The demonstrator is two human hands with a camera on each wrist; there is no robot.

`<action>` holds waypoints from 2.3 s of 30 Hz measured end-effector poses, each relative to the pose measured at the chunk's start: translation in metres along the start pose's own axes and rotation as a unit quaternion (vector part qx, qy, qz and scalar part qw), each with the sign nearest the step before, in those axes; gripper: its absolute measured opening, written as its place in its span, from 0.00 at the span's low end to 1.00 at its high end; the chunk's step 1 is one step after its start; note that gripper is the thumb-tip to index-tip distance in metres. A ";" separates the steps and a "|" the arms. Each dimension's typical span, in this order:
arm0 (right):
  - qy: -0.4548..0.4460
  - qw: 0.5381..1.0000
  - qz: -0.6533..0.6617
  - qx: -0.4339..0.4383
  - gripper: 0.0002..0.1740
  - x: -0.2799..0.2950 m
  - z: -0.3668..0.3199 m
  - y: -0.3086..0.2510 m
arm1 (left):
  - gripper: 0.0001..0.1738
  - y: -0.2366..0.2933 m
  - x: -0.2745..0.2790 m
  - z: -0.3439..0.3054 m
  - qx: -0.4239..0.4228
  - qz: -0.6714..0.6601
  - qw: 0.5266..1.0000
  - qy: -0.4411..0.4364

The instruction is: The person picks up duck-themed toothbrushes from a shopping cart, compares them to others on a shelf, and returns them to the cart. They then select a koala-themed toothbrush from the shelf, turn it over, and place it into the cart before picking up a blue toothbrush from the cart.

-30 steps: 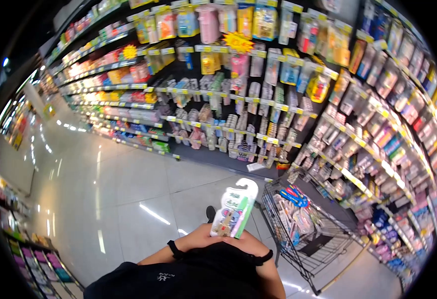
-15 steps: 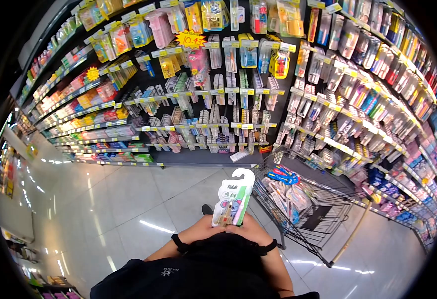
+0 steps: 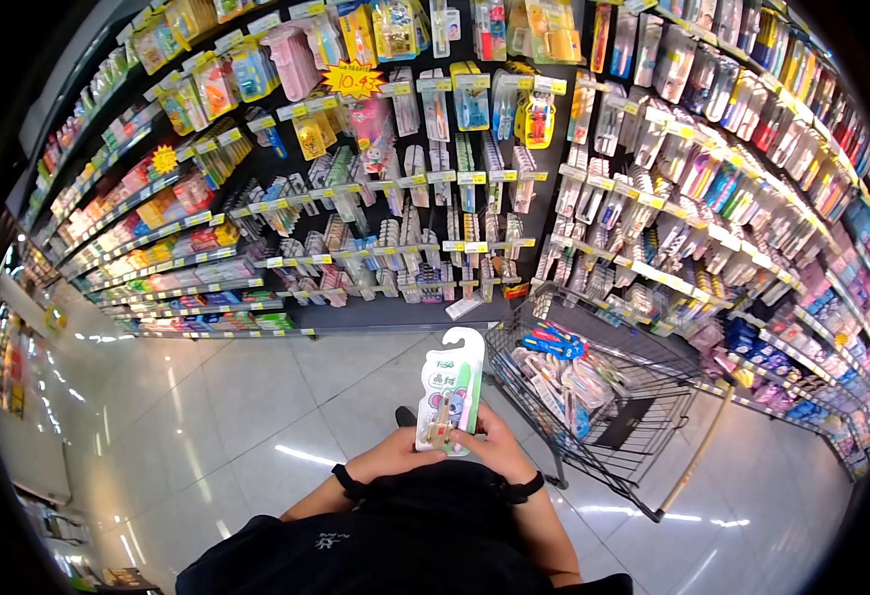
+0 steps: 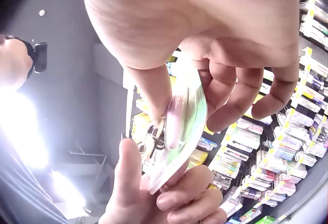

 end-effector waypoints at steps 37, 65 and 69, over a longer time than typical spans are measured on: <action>-0.018 1.000 -0.006 -0.008 0.16 -0.006 0.037 0.019 | 0.21 -0.007 0.031 0.003 0.003 -0.093 0.992 0.088; -0.167 0.984 -0.028 -0.057 0.24 -0.029 0.129 0.023 | 0.30 -0.012 0.104 0.014 0.054 -0.013 0.991 0.123; -0.147 0.985 -0.053 -0.071 0.26 -0.029 0.177 0.025 | 0.31 -0.020 0.153 0.045 0.014 0.043 0.991 0.124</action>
Point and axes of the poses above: each hand's wrist, its own z-axis towards the middle knuckle, its own x-axis out of the back of the hand, y = z × x, the point moved 7 cm from there along z, towards the middle knuckle, and after that the axes turned 3 degrees about -x, right-handed, at the moved point
